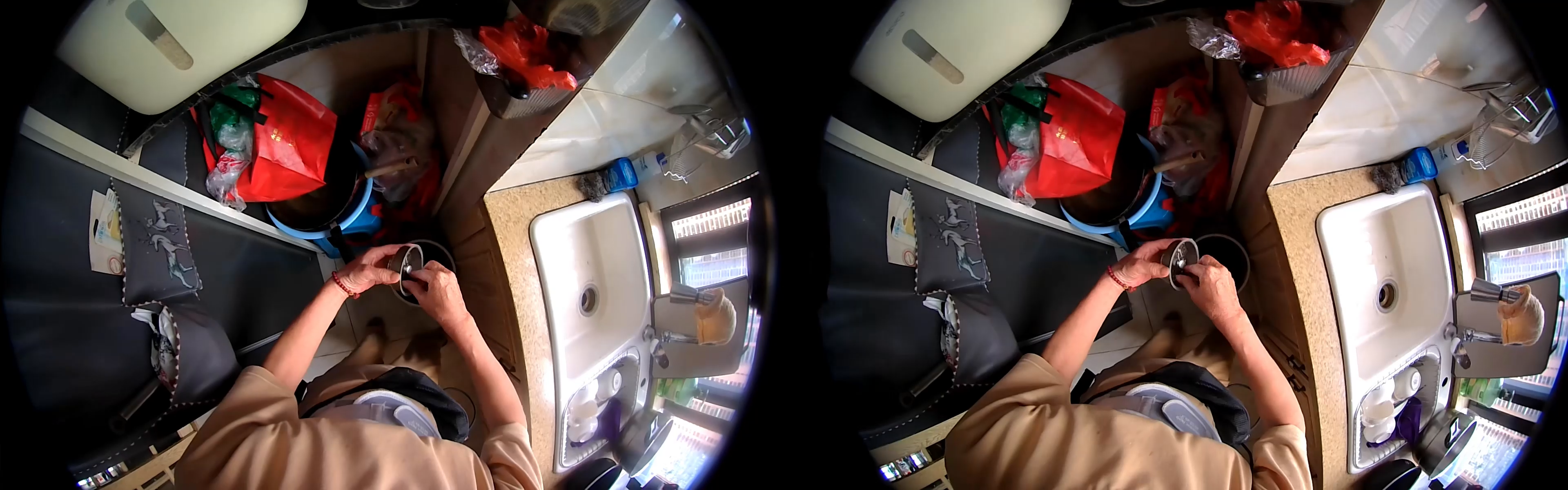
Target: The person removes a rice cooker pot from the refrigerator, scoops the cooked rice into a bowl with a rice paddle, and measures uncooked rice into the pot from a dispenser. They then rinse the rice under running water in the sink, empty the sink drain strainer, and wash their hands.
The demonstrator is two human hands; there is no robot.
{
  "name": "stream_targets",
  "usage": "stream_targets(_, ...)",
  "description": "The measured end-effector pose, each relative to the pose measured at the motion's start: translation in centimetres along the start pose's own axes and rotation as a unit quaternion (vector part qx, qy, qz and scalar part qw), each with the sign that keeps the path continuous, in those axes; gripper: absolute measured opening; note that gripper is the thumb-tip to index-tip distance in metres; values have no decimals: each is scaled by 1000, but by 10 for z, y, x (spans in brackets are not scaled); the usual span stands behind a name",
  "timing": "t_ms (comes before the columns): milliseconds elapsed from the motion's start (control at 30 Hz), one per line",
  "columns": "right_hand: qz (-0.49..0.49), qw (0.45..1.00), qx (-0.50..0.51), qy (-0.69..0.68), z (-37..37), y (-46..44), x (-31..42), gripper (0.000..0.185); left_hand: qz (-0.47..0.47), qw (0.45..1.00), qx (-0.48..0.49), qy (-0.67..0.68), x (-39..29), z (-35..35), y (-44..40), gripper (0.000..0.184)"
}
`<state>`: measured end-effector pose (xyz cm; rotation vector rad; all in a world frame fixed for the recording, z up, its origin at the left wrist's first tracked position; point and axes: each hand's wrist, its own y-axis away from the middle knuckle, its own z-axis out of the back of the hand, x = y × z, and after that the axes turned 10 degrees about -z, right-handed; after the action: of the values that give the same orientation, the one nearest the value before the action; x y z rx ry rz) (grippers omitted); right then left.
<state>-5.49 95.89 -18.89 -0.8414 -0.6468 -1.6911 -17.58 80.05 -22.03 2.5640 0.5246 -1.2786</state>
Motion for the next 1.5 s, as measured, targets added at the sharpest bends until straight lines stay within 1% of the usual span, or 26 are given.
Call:
stream_targets(67, -26, 999, 8, 41, -4, -2, -4, 14, -1, 999, 13, -36, -3, -9, -4, 83)
stream_targets(100, -29, 999, -13, 42, -9, -3, -9, 9, 3, 997, 16, -71, -5, -13, -5, 79)
stream_targets(133, -30, 999, -14, 41, -13, -4, -14, 9, 7, 994, 18, -106, -7, -16, -5, 75)
stream_targets(200, -25, 997, -30, 65, -18, -5, -16, 7, 24, 994, 16, -104, -9, -18, -5, 74)
stream_targets(267, -38, 995, -39, 82, -16, -1, -12, 6, 42, 992, 13, -117, -7, -16, -6, 80)
stream_targets(333, -51, 993, -47, 99, -15, 2, -12, 5, 32, 991, -1, -132, -6, -13, -5, 80)
stream_targets(400, -78, 988, -87, 97, -21, 8, -28, 3, 21, 989, -16, -148, -6, -7, -2, 80)
stream_targets(467, -101, 988, -64, 95, -23, 11, -48, 6, -15, 994, -30, -104, -5, 0, 2, 74)
stream_targets(533, -41, 995, -58, 70, -24, 13, -60, 16, -22, 996, -22, -80, -4, 4, 5, 76)
stream_targets(567, -38, 995, -51, 71, -24, 16, -66, 22, -11, 999, -17, -35, -4, 7, 7, 78)
stream_targets(600, -39, 995, -54, 70, -18, 15, -58, 22, 1, 1000, -13, 11, -4, 7, 8, 80)
stream_targets(767, -58, 987, -151, -12, 23, 16, 3, 20, -5, 997, 5, 74, -4, -11, -3, 85)
stream_targets(800, -23, 986, -166, -28, 28, 16, 9, 20, -3, 997, 10, 72, -5, -19, -8, 87)
stream_targets(867, -46, 992, -111, -43, 46, 20, 23, 21, 8, 997, 21, 74, 1, -32, -23, 88)
stream_targets(900, -44, 992, -108, -36, 53, 22, 23, 22, 2, 997, 38, 73, 0, -45, -32, 89)
stream_targets(933, -22, 991, -118, -64, 58, 23, 18, 23, -1, 996, 60, 73, -2, -60, -43, 90)
stream_targets(1033, -17, 981, -189, -42, 96, 38, 8, 21, -4, 991, 124, 51, 11, -89, -84, 95)
stream_targets(1133, -49, 960, -275, -10, 147, 56, -15, 18, -9, 982, 179, 55, 22, -142, -133, 91)
stream_targets(1167, -60, 949, -308, -20, 170, 63, -23, 15, -4, 986, 164, 23, 30, -156, -152, 90)
stream_targets(1200, -109, 941, -320, -31, 189, 70, -41, 15, -2, 989, 147, -10, 38, -171, -169, 89)
stream_targets(1267, -159, 918, -362, 13, 226, 84, -89, 16, -13, 991, 87, -97, 70, -187, -205, 81)
stream_targets(1333, -202, 894, -396, 55, 256, 97, -161, 14, -78, 964, 94, -235, 116, -199, -241, 74)
stream_targets(1367, -211, 884, -403, 109, 268, 105, -200, 12, -122, 914, 103, -372, 129, -207, -255, 68)
stream_targets(1400, -219, 871, -409, 162, 277, 113, -240, 11, -163, 843, 125, -497, 139, -213, -267, 62)
stream_targets(1467, -253, 841, -433, 202, 285, 126, -317, 9, -231, 761, 147, -588, 173, -209, -282, 58)
stream_targets(1500, -286, 831, -428, 210, 288, 131, -345, 7, -189, 713, 166, -654, 178, -212, -281, 56)
